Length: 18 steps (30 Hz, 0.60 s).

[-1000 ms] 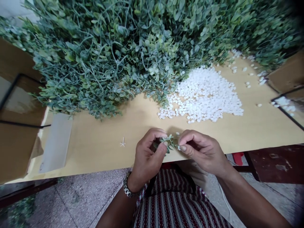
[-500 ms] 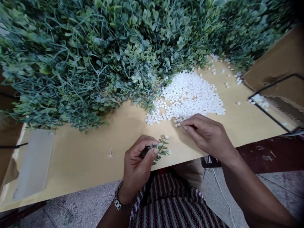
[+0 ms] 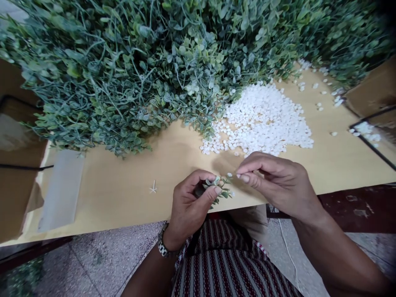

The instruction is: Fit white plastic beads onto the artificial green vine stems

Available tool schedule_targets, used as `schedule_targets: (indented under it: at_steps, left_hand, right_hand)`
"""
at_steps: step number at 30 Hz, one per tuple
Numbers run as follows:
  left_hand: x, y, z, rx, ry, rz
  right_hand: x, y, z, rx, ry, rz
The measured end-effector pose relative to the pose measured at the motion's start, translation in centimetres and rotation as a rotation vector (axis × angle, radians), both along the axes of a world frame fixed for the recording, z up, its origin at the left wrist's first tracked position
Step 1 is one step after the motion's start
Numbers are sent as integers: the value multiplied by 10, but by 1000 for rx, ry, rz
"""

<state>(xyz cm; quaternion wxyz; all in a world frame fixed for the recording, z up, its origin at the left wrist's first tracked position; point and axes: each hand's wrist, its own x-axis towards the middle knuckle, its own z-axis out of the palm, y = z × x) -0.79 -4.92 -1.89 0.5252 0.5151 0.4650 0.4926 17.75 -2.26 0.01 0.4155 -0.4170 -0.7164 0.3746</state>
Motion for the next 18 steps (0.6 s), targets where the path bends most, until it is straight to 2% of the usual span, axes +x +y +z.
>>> schedule_targets:
  at_steps: [2, 7, 18]
  left_hand:
    - [1, 1, 1, 53, 22, -5]
    - [2, 1, 0, 177, 69, -23]
    - [1, -1, -9, 321, 184, -52]
  right_hand:
    - [-7, -3, 1, -87, 85, 33]
    - [-19, -5, -3, -208, 150, 51]
    - [-20, -4, -13, -409, 240, 68]
